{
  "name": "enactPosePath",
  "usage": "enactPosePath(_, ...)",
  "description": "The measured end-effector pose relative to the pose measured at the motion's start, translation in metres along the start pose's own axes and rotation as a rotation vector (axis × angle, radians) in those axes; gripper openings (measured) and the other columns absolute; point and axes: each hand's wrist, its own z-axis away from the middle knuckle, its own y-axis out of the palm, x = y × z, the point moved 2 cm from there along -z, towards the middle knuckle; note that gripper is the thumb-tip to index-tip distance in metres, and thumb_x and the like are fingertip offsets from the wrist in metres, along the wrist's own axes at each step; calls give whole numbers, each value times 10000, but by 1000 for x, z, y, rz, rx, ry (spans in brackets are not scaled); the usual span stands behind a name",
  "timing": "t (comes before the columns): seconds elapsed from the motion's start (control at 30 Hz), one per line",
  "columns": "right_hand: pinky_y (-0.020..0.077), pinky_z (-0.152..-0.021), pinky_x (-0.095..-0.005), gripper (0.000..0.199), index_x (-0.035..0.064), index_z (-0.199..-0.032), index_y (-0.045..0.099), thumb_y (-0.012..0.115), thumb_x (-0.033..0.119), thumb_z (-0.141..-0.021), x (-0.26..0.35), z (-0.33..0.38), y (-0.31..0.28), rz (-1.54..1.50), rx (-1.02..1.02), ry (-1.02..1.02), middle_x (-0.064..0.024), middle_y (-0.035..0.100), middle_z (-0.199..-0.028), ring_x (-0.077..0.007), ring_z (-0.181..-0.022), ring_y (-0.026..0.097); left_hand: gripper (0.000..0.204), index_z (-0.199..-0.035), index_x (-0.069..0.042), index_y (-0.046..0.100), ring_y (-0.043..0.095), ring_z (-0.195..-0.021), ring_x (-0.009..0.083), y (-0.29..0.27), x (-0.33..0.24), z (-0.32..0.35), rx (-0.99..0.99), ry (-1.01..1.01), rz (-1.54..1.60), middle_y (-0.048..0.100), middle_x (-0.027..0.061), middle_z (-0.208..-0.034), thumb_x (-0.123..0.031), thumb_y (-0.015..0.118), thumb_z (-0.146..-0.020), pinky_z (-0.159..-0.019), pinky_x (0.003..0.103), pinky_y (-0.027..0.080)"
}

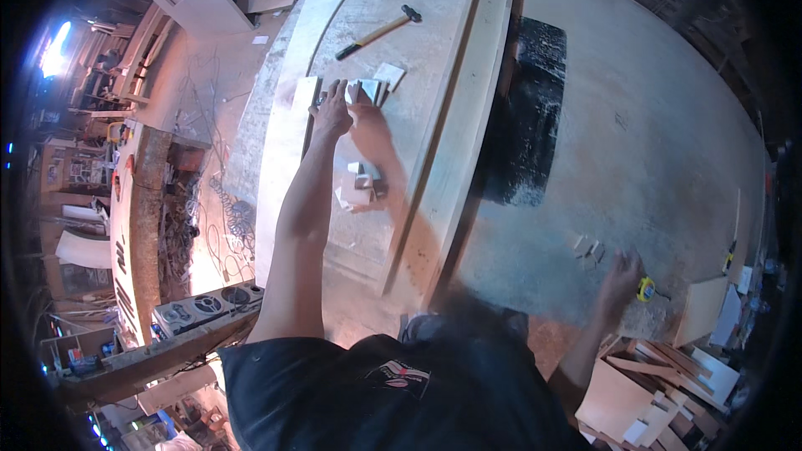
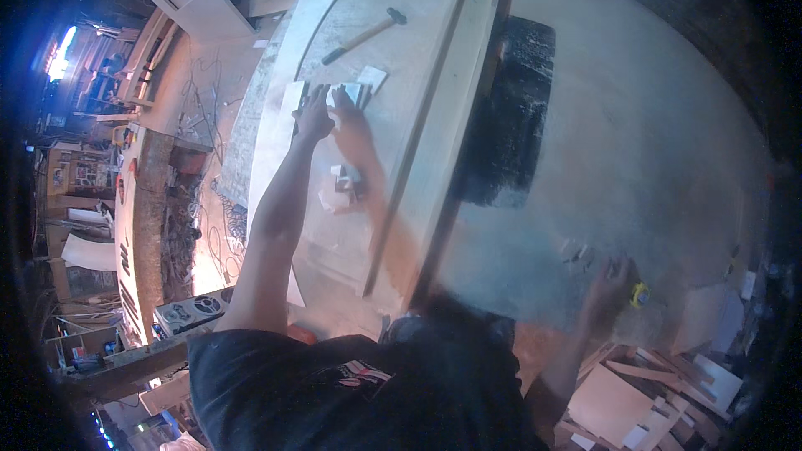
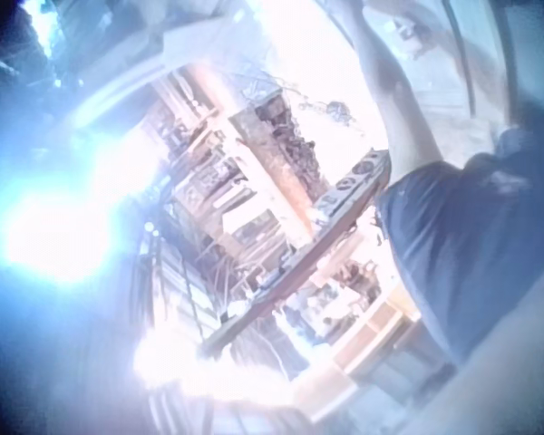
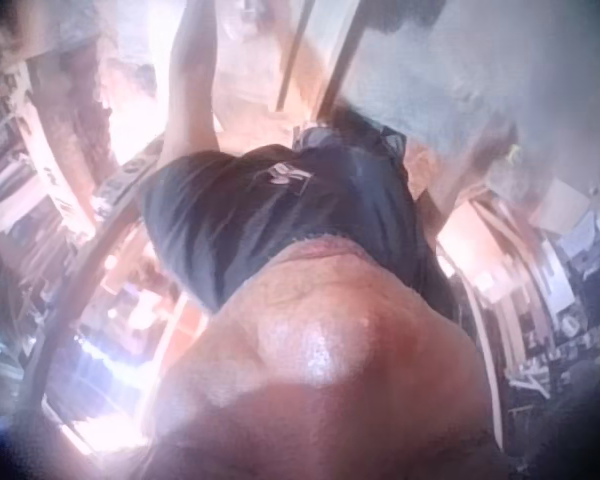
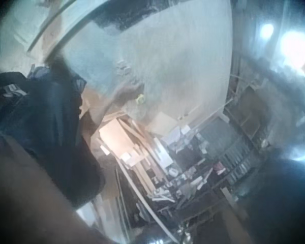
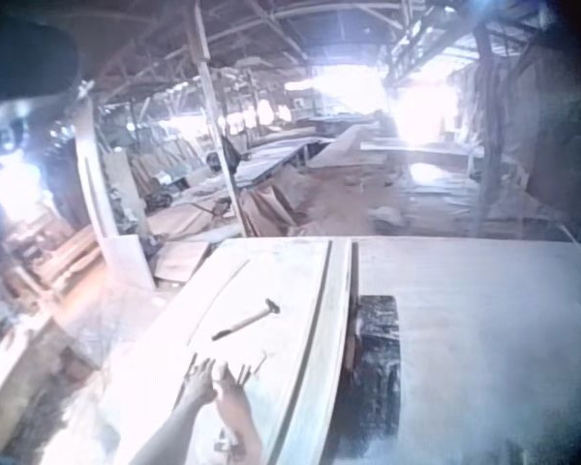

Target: The person repeatedly picks up small wooden blocks and places them into a narrow slot on a wooden board. The person handles the blocks one at a time, aligning and inserting them into the slot.

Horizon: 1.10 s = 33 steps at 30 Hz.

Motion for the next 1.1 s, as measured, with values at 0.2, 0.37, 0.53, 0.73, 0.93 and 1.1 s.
enactPosePath(0.2,611,-1093,-466,509,-50,-1521,653,773,197,-1093,-41,9,-9,-66,63,86,-289,662,-1528,-401,-1287,744,873,-1656,-279,505,476,-1632,351,1,8,-35,93,59,-56,536,15,-1734,-204,913,-887,-1157,826,386)
enactPosePath(0.37,647,-960,-411,453,-1,-1393,733,883,182,-1007,-2,17,30,260,125,-235,-210,736,-1349,-301,-1169,765,675,-1436,-189,686,659,-1417,365,-47,-20,18,-106,224,235,721,80,-1430,-254,959,-822,-1137,680,489)
enactPosePath(0.53,636,-942,-334,665,58,-1576,675,917,147,-964,143,58,116,-622,463,-174,-135,769,-1398,-175,-1029,777,747,-1465,-40,632,720,-1260,436,-54,-137,143,-42,570,774,653,218,-1461,47,868,-762,-996,464,661)
enactPosePath(0.73,619,-842,-353,777,65,-1753,452,810,155,-1069,254,66,125,-691,703,-157,-224,807,-1261,-195,-992,799,872,-1573,-37,570,720,-1270,486,-44,-238,233,159,648,802,550,246,-1597,119,828,-755,-1034,518,648)
enactPosePath(0.93,668,-779,-350,498,-11,-1555,637,718,39,-1066,245,56,139,-906,655,12,-230,817,-1180,-246,-1032,811,766,-1604,5,597,788,-1225,413,-26,-257,248,-37,540,1000,721,270,-1452,101,787,-868,-1030,443,653)
enactPosePath(1.1,698,-747,-315,451,-45,-1539,635,662,7,-1091,222,24,183,-1073,526,241,-202,806,-1235,-223,-1028,804,550,-1499,36,689,850,-1045,297,-15,-252,283,295,207,1162,848,230,-1128,1,777,-957,-901,394,653)
